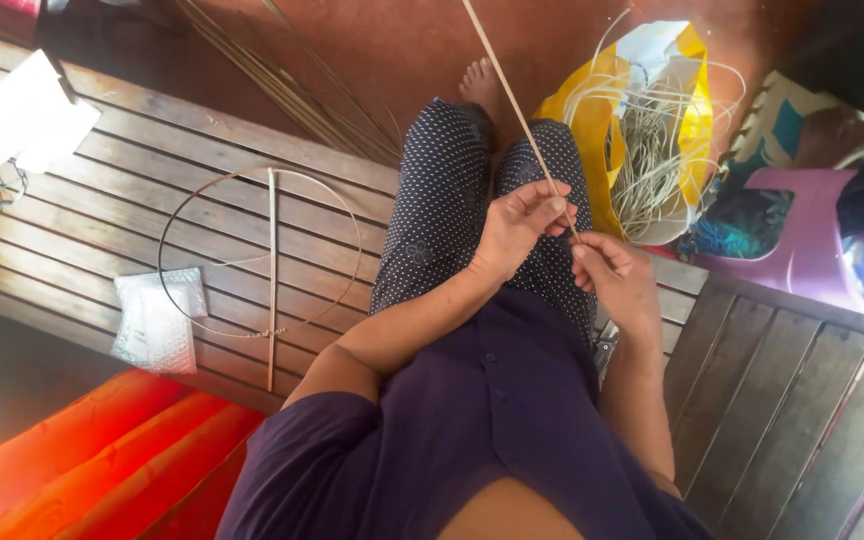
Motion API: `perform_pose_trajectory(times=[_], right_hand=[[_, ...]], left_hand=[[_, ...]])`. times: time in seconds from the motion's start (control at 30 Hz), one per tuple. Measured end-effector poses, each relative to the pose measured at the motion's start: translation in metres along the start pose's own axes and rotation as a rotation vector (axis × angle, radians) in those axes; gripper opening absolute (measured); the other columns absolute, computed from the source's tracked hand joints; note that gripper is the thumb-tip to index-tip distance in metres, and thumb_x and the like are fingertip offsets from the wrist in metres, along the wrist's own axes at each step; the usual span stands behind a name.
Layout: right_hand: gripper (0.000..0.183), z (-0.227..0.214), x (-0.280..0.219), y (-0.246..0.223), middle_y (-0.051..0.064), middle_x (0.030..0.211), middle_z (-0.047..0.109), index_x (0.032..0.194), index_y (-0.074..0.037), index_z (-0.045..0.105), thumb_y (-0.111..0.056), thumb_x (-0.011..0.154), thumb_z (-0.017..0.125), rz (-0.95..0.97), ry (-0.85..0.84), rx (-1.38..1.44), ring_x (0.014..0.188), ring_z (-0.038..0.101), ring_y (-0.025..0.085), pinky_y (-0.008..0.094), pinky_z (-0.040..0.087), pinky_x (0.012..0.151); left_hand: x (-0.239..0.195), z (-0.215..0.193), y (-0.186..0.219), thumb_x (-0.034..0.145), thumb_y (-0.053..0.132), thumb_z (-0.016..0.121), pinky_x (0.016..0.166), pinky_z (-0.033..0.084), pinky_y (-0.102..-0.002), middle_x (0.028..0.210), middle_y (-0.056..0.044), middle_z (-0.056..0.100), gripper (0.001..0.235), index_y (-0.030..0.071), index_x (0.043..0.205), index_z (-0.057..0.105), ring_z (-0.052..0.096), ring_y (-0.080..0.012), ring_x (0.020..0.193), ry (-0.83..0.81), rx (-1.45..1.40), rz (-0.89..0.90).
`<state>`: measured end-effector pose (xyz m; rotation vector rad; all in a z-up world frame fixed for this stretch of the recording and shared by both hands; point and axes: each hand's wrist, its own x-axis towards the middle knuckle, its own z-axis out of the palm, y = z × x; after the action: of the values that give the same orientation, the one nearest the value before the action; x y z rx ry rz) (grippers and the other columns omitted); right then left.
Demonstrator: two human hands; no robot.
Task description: The person sits on a wooden bench and uses a small knife to peel thin strips from a long bamboo stick. They hold the stick with one hand and scrape along its length with the knife in the other, creating a pile of shavings on their lap.
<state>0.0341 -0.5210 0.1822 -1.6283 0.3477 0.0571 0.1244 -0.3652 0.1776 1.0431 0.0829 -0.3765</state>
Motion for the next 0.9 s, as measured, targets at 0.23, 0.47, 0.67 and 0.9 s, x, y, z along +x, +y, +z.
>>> perform_pose_trajectory(times=[0.23,0.47,0.67,0.9], right_hand=[[0.013,-0.045,-0.047,-0.003,0.001,0.073,0.066,0.109,-0.009,0.077,-0.016,0.101,0.069,0.145,0.044,-0.22,0.068,0.057,0.008,0.024,0.05,0.069],[0.016,-0.066,-0.073,-0.014,0.006,0.086,0.072,0.116,-0.006,0.076,-0.01,0.1,0.075,0.121,0.262,-0.284,0.073,0.066,0.01,0.021,0.057,0.074],[0.017,-0.076,-0.065,-0.002,0.006,0.092,0.071,0.116,-0.004,0.075,-0.005,0.1,0.08,-0.016,0.358,-0.262,0.083,0.065,0.01,0.021,0.055,0.084],[0.015,-0.075,-0.057,-0.011,0.015,0.098,0.072,0.12,0.004,0.074,0.004,0.106,0.08,-0.244,0.351,-0.385,0.082,0.067,0.02,0.029,0.057,0.079]], left_hand=[[0.018,-0.021,0.112,0.102,0.02,0.068,0.07,0.064,-0.026,0.095,-0.011,0.077,0.022,0.007,0.12,0.069,0.073,-0.0155,0.079,0.079,0.062,0.325],[0.051,-0.069,0.148,0.101,0.008,0.069,0.076,0.066,-0.032,0.1,-0.018,0.077,0.026,0.0,0.126,0.069,0.076,-0.0264,0.087,0.086,-0.16,0.41],[0.057,-0.069,0.154,0.105,0.007,0.067,0.082,0.066,-0.033,0.11,-0.019,0.076,0.029,0.0,0.133,0.066,0.076,-0.0286,0.097,-0.012,-0.225,0.426],[0.073,-0.074,0.152,0.105,-0.002,0.066,0.081,0.065,-0.033,0.109,-0.018,0.076,0.027,0.001,0.132,0.067,0.075,-0.027,0.096,-0.035,-0.271,0.4]])
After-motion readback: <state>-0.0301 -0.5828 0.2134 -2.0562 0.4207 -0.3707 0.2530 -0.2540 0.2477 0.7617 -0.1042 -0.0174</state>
